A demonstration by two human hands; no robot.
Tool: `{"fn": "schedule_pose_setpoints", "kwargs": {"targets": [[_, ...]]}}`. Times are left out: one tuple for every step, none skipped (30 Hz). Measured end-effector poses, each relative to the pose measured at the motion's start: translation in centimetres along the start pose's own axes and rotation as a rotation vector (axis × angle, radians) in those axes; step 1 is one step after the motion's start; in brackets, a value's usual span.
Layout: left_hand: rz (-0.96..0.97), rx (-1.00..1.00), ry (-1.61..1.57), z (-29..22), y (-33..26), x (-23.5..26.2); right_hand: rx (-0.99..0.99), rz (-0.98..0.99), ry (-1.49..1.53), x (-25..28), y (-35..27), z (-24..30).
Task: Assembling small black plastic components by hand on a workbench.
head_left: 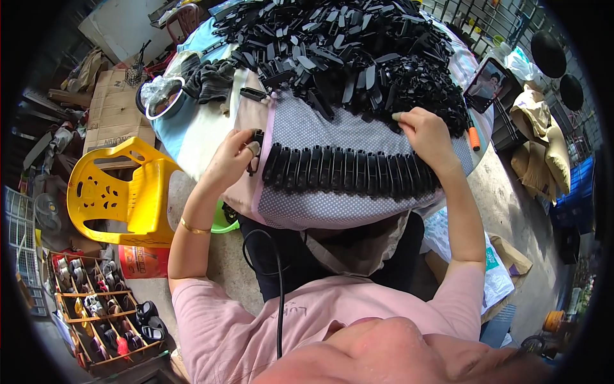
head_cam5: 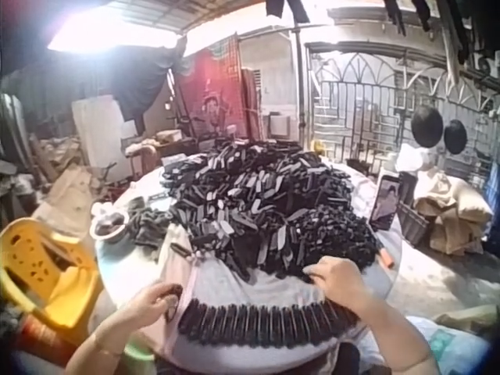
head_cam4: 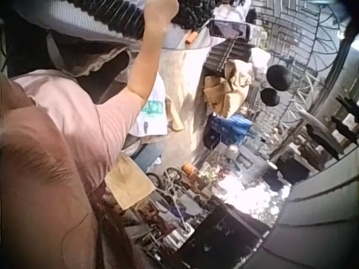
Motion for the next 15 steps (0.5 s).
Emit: {"fn": "schedule_pose_setpoints", "kwargs": {"targets": [[0.028, 0.072, 0.016, 0.5, 0.1, 0.1, 0.033, 0.089, -0.028, -0.7, 0.2, -0.1], [0.021, 0.078, 0.015, 0.4, 0.1, 0.2, 0.04, 0.093, -0.023, -1.1, 0.3, -0.1], [0.051, 0.021, 0.199, -0.2, 0.1, 0.0, 0.034, 0.108, -0.105, -1.4, 0.4, 0.2], [0.082, -0.033, 0.384, -0.7, -0.1, -0.3, 0.029, 0.123, -0.184, -1.9, 0.5, 0.4], [0.09, -0.031, 0.377, -0.9, 0.0, -0.4, 0.029, 0.156, -0.262, -2.3, 0.6, 0.4], [0.083, -0.022, 0.377, -1.2, -0.3, -0.6, 0.038, 0.159, -0.256, -2.6, 0.7, 0.5], [0.053, -0.041, 0.44, -1.8, -0.4, -0.6, 0.024, 0.169, -0.299, -2.9, 0.8, 0.5], [0.024, -0.061, 0.503, -2.3, -0.4, -0.6, 0.009, 0.179, -0.343, -3.1, 0.8, 0.3], [0.066, -0.067, 0.525, -2.5, -0.4, -0.7, 0.012, 0.179, -0.341, -3.3, 0.7, 0.2], [0.059, -0.063, 0.528, -2.2, -0.3, -0.5, 0.017, 0.168, -0.347, -3.4, 0.7, 0.1], [0.002, -0.118, 0.61, -1.8, 0.0, -0.2, 0.021, 0.157, -0.355, -3.5, 0.7, 0.1], [-0.055, -0.176, 0.691, -1.8, 0.4, 0.1, 0.026, 0.154, -0.353, -3.4, 0.7, 0.1], [-0.055, -0.179, 0.687, -1.9, 1.3, 0.1, 0.033, 0.089, -0.35, -3.0, 0.6, 0.2], [-0.119, -0.178, 0.677, -2.1, 2.4, 0.4, 0.045, 0.024, -0.343, -2.6, 0.6, 0.4], [-0.182, -0.179, 0.666, -2.4, 3.7, 0.9, 0.047, 0.025, -0.346, -2.3, 0.6, 0.8]]}}
Point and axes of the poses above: each hand's wrist, its own y-axis towards the middle knuckle, its own x-axis out of the back of the hand, z = x × y, the point moved 4 cm from there along y, towards the middle knuckle, and after that the axes turned 3 degrees about y, right-handed, at the moved point
